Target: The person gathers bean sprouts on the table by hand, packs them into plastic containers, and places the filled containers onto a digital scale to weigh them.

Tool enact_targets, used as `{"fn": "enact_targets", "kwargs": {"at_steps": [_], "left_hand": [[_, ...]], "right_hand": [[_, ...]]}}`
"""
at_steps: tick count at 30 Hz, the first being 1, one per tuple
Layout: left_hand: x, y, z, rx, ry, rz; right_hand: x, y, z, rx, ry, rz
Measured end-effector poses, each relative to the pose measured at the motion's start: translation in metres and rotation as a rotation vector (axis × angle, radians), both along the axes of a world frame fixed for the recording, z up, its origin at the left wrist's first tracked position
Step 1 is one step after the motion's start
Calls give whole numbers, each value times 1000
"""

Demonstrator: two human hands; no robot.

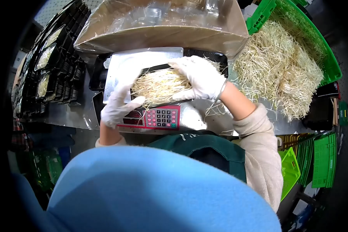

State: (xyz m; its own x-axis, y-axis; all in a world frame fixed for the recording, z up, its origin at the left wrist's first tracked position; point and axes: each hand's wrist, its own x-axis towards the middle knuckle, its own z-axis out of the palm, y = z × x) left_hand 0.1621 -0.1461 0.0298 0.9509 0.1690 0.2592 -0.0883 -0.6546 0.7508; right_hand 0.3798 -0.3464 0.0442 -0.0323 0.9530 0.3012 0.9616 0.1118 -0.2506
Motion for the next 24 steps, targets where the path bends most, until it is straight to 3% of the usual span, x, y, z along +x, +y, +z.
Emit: {"fn": "enact_targets", "kwargs": {"at_steps": [1,3,7,9,11,13,15,18,21,24], "left_hand": [[-10,4,-1,-41,19,55],[-3,-1,5,275,-46,60],[43,-32,-9,531,-98,29],[61,-48,-5,621,137,49],[63,-47,-12,605,175,66],[63,-44,-16,425,178,44],[62,-43,-20,410,211,31],[62,-36,-22,366,124,-44],[55,-37,-17,374,123,-6],[45,-43,1,608,155,72]], "right_hand": [[3,-1,3,27,17,-3],[-1,3,-2,10,9,12],[-10,21,-16,-68,-112,6],[-2,16,-15,-52,-242,-42],[10,-1,-4,-185,12,-45],[20,-9,-3,-44,350,104],[11,-23,-9,-164,367,-51],[17,-30,-30,-85,327,-116],[41,-51,1,25,498,-122],[33,-57,53,106,1010,-220]]}}
